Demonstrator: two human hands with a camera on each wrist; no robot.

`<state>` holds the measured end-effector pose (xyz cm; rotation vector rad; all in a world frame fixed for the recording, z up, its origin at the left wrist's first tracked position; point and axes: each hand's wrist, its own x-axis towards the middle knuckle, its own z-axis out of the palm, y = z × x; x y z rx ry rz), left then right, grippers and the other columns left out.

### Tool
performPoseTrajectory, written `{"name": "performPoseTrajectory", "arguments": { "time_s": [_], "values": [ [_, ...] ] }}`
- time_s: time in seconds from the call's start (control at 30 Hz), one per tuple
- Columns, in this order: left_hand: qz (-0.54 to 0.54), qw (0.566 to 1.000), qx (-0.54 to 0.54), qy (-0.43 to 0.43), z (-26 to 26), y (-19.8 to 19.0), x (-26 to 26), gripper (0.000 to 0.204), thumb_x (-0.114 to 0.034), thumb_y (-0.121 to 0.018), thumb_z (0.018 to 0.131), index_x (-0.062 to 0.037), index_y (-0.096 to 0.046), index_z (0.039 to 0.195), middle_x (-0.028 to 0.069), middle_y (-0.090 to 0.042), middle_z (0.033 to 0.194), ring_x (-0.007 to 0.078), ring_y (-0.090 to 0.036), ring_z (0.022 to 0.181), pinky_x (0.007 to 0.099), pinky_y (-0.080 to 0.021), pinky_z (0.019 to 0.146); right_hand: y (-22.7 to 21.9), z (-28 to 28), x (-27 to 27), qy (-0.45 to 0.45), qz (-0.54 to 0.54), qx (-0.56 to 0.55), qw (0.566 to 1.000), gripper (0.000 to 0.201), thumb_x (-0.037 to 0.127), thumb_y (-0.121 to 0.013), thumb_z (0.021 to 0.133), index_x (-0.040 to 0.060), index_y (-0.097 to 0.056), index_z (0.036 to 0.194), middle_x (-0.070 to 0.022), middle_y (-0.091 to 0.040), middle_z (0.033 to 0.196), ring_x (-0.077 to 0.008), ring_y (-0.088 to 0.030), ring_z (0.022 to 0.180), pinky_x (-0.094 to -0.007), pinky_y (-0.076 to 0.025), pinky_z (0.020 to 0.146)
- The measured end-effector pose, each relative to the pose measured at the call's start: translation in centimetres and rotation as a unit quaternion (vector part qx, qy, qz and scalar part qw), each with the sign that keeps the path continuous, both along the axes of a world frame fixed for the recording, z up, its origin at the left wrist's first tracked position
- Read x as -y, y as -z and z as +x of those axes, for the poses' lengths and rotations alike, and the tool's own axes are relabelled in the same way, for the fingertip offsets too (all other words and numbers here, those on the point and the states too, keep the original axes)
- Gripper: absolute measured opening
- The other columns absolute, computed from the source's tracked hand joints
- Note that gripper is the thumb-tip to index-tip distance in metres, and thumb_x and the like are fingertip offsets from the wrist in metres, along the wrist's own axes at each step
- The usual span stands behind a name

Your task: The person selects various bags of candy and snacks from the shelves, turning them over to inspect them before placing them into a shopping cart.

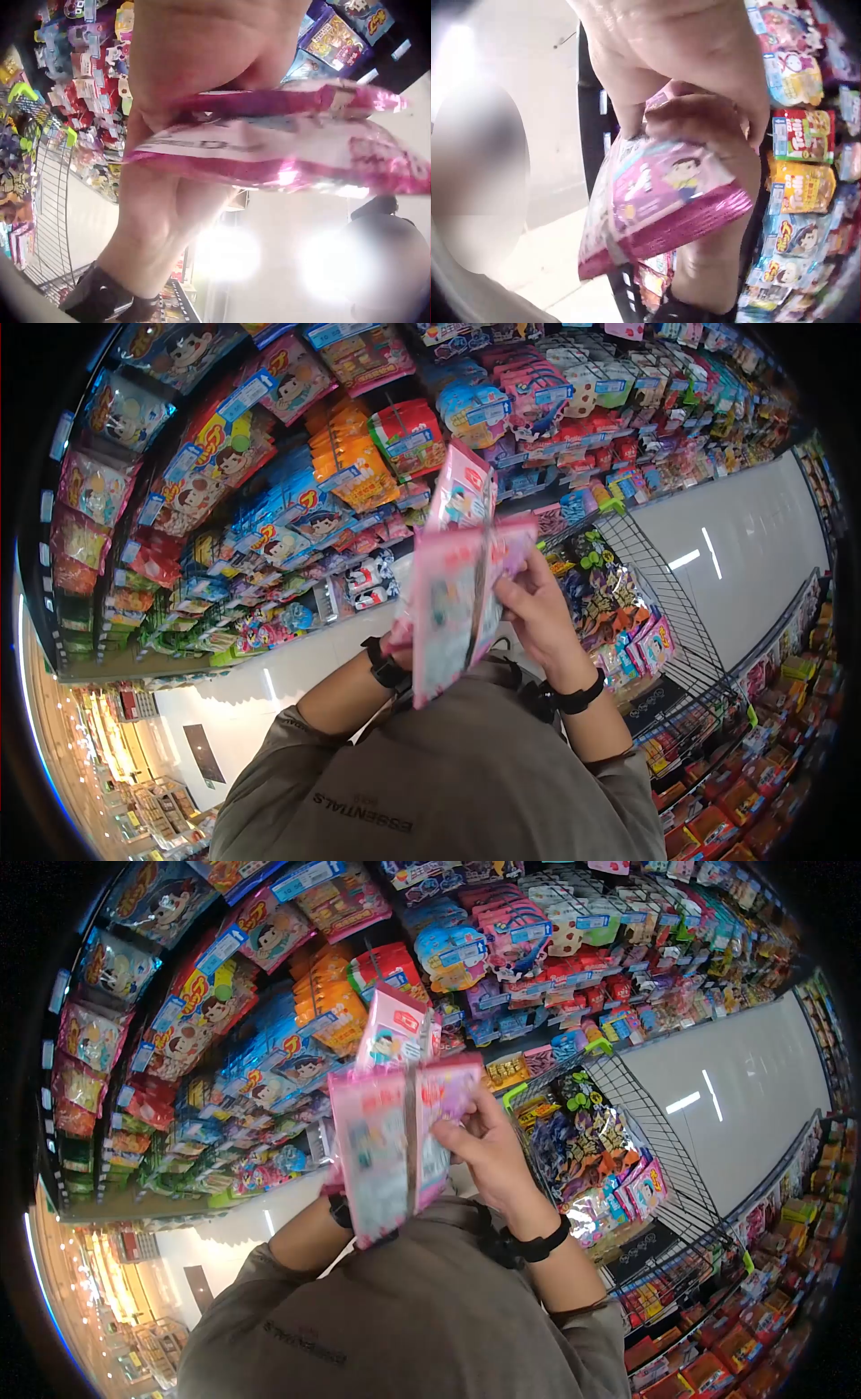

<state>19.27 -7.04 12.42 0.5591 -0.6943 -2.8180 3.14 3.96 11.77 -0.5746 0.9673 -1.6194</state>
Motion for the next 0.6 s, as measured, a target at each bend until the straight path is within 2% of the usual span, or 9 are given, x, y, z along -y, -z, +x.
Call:
{"name": "performPoseTrajectory", "arguments": {
  "time_s": [0.03,0.07,0.13,0.23,0.3,0.37,0.4,0.53,0.6],
  "values": [
    [-0.012,0.999,0.03,0.005,0.3,0.8,0.0,0.059,-0.039,-0.055,0.105,-0.0054,-0.042,0.151,0.0136,-0.052,0.145,0.0282,-0.059,0.122,0.0412,-0.051,0.1,0.5,-0.1,0.0,0.047,-0.047,0.064,0.996,0.056,0.013,-0.072,0.095,0.0096,-0.045,0.144,-0.0041,-0.059,0.128,-0.0179,-0.06,0.12,-0.036,-0.053,0.097],
    [0.05,0.996,-0.041,0.055,1.1,2.7,0.1,0.067,-0.041,-0.051,0.107,-0.0085,-0.028,0.161,0.009,-0.039,0.161,0.0274,-0.047,0.14,0.045,-0.043,0.114,1.3,0.2,-0.2,0.093,-0.089,0.131,0.983,0.053,0.014,-0.072,0.096,0.0098,-0.048,0.143,-0.005,-0.06,0.134,-0.0175,-0.058,0.125,-0.0374,-0.049,0.104],
    [0.318,0.919,-0.223,0.068,2.2,4.5,-1.1,0.065,-0.044,-0.047,0.107,-0.0089,-0.03,0.16,0.0099,-0.041,0.159,0.0267,-0.046,0.14,0.0477,-0.041,0.115,2.4,-1.1,-0.9,0.128,-0.116,0.214,0.961,0.044,0.018,-0.059,0.105,0.0073,-0.047,0.145,-0.0069,-0.058,0.143,-0.0209,-0.057,0.129,-0.042,-0.042,0.113],
    [0.177,0.98,-0.085,-0.023,0.4,3.2,-1.0,0.058,-0.049,-0.045,0.107,-0.0037,-0.047,0.144,0.0175,-0.036,0.161,0.033,-0.041,0.144,0.0512,-0.035,0.118,0.7,-3.4,-2.1,0.193,-0.098,0.228,0.949,0.043,0.024,-0.047,0.11,0.0056,-0.043,0.148,-0.0089,-0.057,0.144,-0.0227,-0.056,0.132,-0.0428,-0.043,0.112],
    [0.133,0.989,-0.034,-0.058,-0.9,3.0,-0.9,0.059,-0.05,-0.045,0.107,-0.002,-0.053,0.139,0.0201,-0.035,0.161,0.035,-0.039,0.145,0.0524,-0.033,0.119,1.0,-4.5,-3.0,0.245,-0.056,0.127,0.959,0.045,0.029,-0.042,0.112,0.0007,-0.043,0.147,-0.0133,-0.058,0.143,-0.0257,-0.059,0.128,-0.043,-0.046,0.11],
    [0.135,0.93,-0.336,0.068,-2.0,3.0,-0.1,0.053,-0.057,-0.047,0.103,-0.0066,-0.061,0.092,0.0212,-0.036,0.16,0.0359,-0.036,0.147,0.0538,-0.032,0.118,0.1,-5.1,-3.7,0.246,-0.055,0.116,0.961,0.044,0.028,-0.042,0.112,0.0005,-0.044,0.146,-0.0134,-0.058,0.141,-0.025,-0.061,0.125,-0.0417,-0.048,0.108],
    [0.118,0.968,-0.219,0.02,-1.6,0.5,-0.8,0.058,-0.063,-0.05,0.1,-0.0136,-0.044,0.068,0.0181,-0.039,0.16,0.0352,-0.034,0.147,0.0532,-0.034,0.117,-0.4,-5.2,-4.0,0.251,-0.058,0.103,0.961,0.043,0.027,-0.041,0.112,0.0004,-0.044,0.145,-0.0135,-0.059,0.14,-0.0243,-0.062,0.123,-0.0403,-0.049,0.105],
    [0.113,0.966,-0.231,0.01,-2.2,1.2,-0.7,0.056,-0.062,-0.052,0.099,-0.0123,-0.05,0.073,0.0116,-0.044,0.154,0.0341,-0.037,0.144,0.0522,-0.035,0.116,-1.4,-5.4,-4.8,0.256,-0.074,0.085,0.96,0.043,0.026,-0.044,0.111,0.0002,-0.042,0.146,-0.0138,-0.059,0.14,-0.0237,-0.061,0.124,-0.0406,-0.05,0.105],
    [0.117,0.942,-0.306,0.066,-2.3,2.0,-0.2,0.055,-0.063,-0.054,0.098,-0.0128,-0.053,0.075,0.0057,-0.052,0.139,0.0318,-0.044,0.137,0.05,-0.038,0.113,-1.1,-5.5,-5.0,0.248,-0.069,0.081,0.963,0.044,0.025,-0.044,0.111,0.0004,-0.041,0.147,-0.0137,-0.058,0.14,-0.0236,-0.061,0.125,-0.0405,-0.05,0.105]
  ]
}}
